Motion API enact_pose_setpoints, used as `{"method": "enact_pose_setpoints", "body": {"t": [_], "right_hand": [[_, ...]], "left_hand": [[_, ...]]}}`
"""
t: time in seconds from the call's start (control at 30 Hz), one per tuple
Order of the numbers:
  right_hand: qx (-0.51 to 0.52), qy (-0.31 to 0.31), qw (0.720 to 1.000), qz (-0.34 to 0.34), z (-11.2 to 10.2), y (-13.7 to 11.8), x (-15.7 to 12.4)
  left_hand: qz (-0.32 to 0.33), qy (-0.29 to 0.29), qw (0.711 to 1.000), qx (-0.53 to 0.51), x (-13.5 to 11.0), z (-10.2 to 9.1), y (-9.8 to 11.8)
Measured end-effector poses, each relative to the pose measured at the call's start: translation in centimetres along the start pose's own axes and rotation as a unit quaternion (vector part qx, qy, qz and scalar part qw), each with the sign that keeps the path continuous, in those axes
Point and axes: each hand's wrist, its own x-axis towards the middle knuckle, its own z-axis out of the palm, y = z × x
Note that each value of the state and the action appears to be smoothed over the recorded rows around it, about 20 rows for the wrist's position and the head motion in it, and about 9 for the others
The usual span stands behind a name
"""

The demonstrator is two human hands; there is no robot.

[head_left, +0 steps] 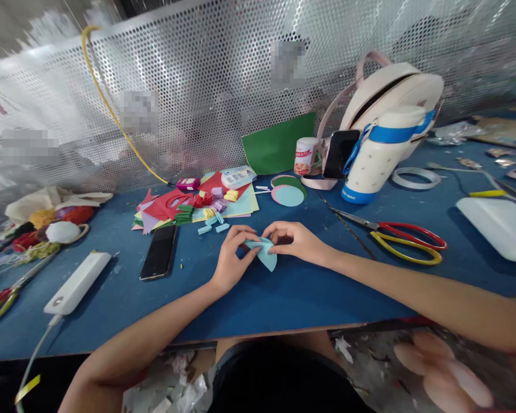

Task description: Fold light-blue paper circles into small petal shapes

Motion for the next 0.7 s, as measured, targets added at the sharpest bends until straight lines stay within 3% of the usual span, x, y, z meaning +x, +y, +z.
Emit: {"method": "enact_pose_setpoints", "body": {"t": [0.27, 0.57, 0.7], "right_hand": [[-0.034, 0.013, 0.999, -0.016, 0.15, -0.48, -0.19], [-0.083, 0.017, 0.996, -0.042, 0.13, -0.39, -0.1], [-0.097, 0.061, 0.992, -0.042, -0.05, -0.56, -0.19]], "left_hand": [[0.012, -0.016, 0.999, -0.029, -0.06, -0.15, 0.21], [-0.034, -0.073, 0.986, -0.146, -0.09, -0.31, 0.44], [-0.045, -0.06, 0.991, -0.107, -0.08, -0.58, 0.68]]}}
